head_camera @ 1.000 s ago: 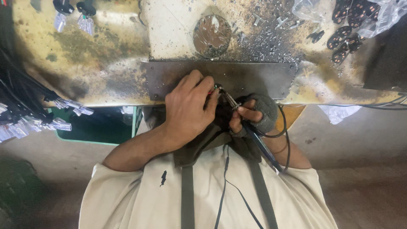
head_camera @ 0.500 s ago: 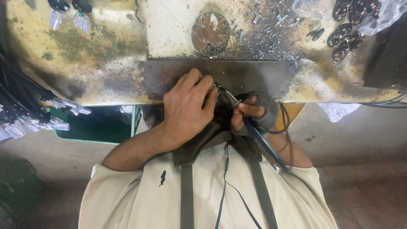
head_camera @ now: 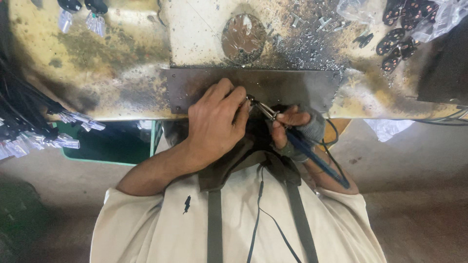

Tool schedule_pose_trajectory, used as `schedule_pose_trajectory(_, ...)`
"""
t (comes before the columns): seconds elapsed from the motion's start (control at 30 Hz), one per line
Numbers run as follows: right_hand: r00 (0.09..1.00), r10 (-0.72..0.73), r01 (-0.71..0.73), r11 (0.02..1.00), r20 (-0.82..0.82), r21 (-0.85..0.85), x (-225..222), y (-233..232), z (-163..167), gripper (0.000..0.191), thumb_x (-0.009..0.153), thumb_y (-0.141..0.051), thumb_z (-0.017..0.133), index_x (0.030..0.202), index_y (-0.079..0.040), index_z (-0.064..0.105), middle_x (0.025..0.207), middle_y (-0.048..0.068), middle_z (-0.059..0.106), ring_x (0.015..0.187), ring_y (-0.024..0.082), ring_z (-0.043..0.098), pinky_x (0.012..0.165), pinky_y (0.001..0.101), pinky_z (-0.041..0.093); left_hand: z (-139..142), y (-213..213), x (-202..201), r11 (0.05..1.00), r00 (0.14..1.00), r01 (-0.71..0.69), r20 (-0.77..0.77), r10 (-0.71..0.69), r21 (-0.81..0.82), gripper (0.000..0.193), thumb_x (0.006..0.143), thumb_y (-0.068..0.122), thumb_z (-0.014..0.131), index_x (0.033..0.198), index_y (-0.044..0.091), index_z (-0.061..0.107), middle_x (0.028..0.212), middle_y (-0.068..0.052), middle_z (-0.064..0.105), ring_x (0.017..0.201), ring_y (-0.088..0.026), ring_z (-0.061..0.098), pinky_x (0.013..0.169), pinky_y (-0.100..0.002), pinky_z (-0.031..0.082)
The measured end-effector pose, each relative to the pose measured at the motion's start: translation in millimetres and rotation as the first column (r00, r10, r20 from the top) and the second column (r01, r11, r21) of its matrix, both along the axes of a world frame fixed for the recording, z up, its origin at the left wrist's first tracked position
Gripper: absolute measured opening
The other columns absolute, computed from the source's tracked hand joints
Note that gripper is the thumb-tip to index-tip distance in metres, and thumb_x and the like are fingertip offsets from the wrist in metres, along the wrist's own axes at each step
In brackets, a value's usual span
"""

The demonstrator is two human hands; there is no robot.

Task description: The person repeatedly picks small black plastic connectors and multi-colored wires from a workbench, aligns the wires into the connector, and uses a soldering iron to heat and join the contacts. Finished units are placed on the bench as the process continues.

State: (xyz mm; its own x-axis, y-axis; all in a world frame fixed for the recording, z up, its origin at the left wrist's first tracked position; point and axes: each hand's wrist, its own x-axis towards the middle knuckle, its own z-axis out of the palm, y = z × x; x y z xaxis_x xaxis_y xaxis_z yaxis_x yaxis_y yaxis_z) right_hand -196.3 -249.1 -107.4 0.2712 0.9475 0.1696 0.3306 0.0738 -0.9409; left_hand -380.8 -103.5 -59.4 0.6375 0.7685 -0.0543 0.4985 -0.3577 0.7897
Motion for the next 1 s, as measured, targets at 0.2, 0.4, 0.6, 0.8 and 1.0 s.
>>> schedule_pose_trajectory(0.2, 0.997, -0.029, 0.023, 0.997, -0.077, -0.08, 1.7, -3.7, 1.6, 0.014, 0.099, -0.006, 0.068, 0.105, -0.003, 0.056, 0.088, 0.009, 0.063, 0.081, 0.016, 0.063, 0.072, 0.0288, 0.052, 0.7, 0.8, 0.4, 1.0, 1.0, 0.001, 0.003, -0.001, 0.007, 0.013, 0.092, 0.012, 0.072, 0.093, 0.006, 0.06, 0.092, -0.013, 0.054, 0.085, -0.035, 0.061, 0.065, -0.049, 0.048)
schedule_pose_trajectory(0.4, 0.999, -0.026, 0.019, 0.985, -0.037, -0.17, 5.8, -8.2, 0.2, 0.015, 0.1, -0.005, 0.067, 0.105, -0.004, 0.053, 0.089, 0.008, 0.062, 0.08, 0.015, 0.061, 0.07, 0.0272, 0.05, -0.2, 1.4, -0.6, 1.0, 1.0, 0.003, 0.019, -0.003, 0.006, 0.012, 0.092, 0.011, 0.071, 0.094, 0.006, 0.06, 0.092, -0.012, 0.054, 0.084, -0.034, 0.062, 0.065, -0.047, 0.048)
schedule_pose_trajectory(0.6, 0.996, -0.041, 0.049, 0.995, 0.083, -0.088, 0.1, -16.2, -10.8, 0.015, 0.099, -0.005, 0.066, 0.108, -0.001, 0.055, 0.092, 0.01, 0.062, 0.079, 0.017, 0.06, 0.074, 0.0318, 0.049, -0.8, 1.5, -2.4, 1.0, 1.0, 0.009, 0.023, -0.01, 0.018, 0.014, 0.092, 0.011, 0.072, 0.094, 0.006, 0.06, 0.093, -0.012, 0.054, 0.087, -0.034, 0.063, 0.065, -0.048, 0.048)
schedule_pose_trajectory(0.8, 1.0, -0.015, 0.015, 0.992, 0.006, -0.126, 7.4, -20.5, -13.5, 0.015, 0.099, -0.005, 0.065, 0.108, -0.002, 0.054, 0.094, 0.009, 0.062, 0.08, 0.016, 0.06, 0.074, 0.0286, 0.05, -0.8, 1.8, -2.4, 0.999, 1.0, 0.019, 0.024, -0.02, 0.035, 0.014, 0.092, 0.011, 0.072, 0.096, 0.006, 0.059, 0.093, -0.012, 0.054, 0.088, -0.034, 0.063, 0.067, -0.048, 0.049)
schedule_pose_trajectory(1.0, 0.996, -0.031, 0.038, 0.996, 0.085, -0.085, 8.4, -19.0, -20.3, 0.017, 0.099, -0.007, 0.068, 0.105, -0.003, 0.054, 0.093, 0.008, 0.062, 0.082, 0.017, 0.062, 0.075, 0.0303, 0.051, -0.6, 1.5, -1.6, 0.999, 1.0, 0.023, 0.005, -0.023, 0.032, 0.014, 0.092, 0.011, 0.072, 0.094, 0.006, 0.059, 0.093, -0.012, 0.055, 0.089, -0.033, 0.064, 0.068, -0.047, 0.05)
